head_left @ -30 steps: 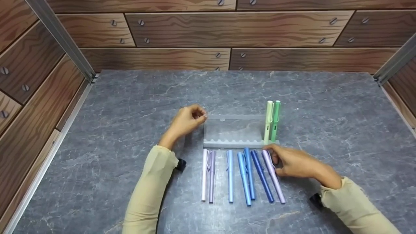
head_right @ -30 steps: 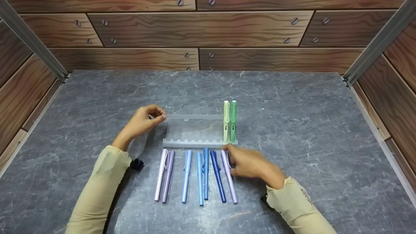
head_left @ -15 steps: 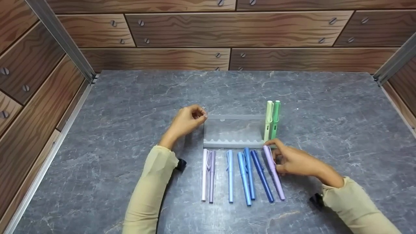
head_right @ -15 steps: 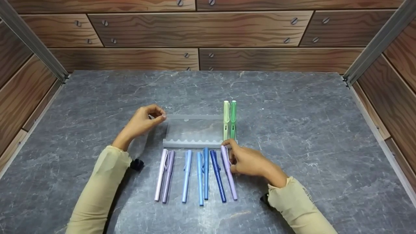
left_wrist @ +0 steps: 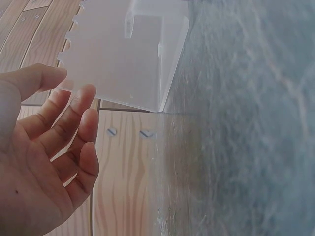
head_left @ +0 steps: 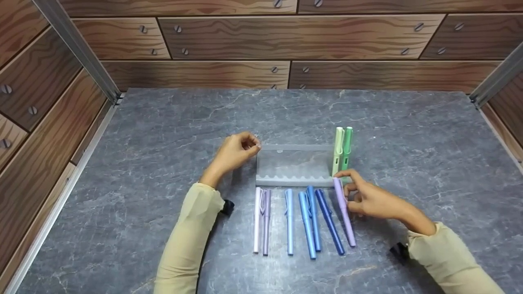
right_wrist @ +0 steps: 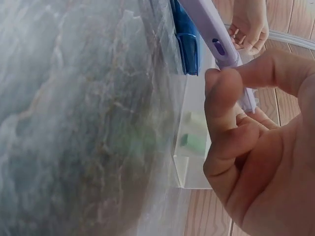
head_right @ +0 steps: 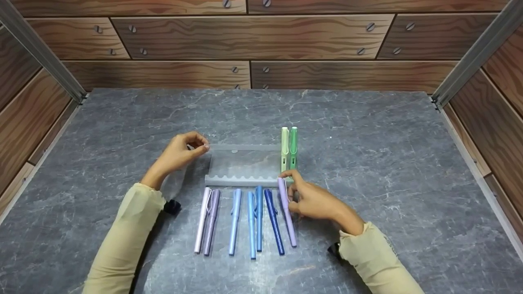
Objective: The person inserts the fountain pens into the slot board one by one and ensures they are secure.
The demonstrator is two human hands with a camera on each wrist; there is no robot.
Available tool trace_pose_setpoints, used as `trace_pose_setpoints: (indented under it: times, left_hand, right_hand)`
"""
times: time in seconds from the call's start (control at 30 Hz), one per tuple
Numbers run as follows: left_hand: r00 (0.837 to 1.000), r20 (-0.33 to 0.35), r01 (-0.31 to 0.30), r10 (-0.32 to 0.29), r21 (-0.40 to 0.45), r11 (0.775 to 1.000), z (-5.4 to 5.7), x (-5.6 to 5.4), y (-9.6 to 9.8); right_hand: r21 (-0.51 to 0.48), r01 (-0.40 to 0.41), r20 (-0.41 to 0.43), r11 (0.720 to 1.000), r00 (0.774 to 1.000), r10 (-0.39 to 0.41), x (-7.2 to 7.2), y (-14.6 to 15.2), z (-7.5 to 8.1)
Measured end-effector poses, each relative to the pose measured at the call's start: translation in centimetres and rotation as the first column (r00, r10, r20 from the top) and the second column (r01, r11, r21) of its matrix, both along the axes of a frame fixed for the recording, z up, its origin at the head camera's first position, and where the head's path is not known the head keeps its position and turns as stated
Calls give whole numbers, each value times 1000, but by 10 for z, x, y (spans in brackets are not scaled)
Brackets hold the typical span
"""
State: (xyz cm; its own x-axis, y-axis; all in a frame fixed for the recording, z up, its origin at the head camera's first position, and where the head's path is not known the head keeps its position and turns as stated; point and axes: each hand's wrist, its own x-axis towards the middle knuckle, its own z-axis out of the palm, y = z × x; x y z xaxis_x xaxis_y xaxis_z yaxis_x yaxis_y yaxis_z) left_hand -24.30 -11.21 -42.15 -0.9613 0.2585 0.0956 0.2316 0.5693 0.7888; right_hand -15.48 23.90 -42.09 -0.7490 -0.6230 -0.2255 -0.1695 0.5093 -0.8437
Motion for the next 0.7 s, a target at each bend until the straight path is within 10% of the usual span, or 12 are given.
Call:
trace_pose_setpoints:
  times: [0.7]
  left_hand:
    - [1000,-11,4,-4,11,1000,0,0,0]
  right_hand:
    - [-137,82,-170,987,980,-105,-6,2,18]
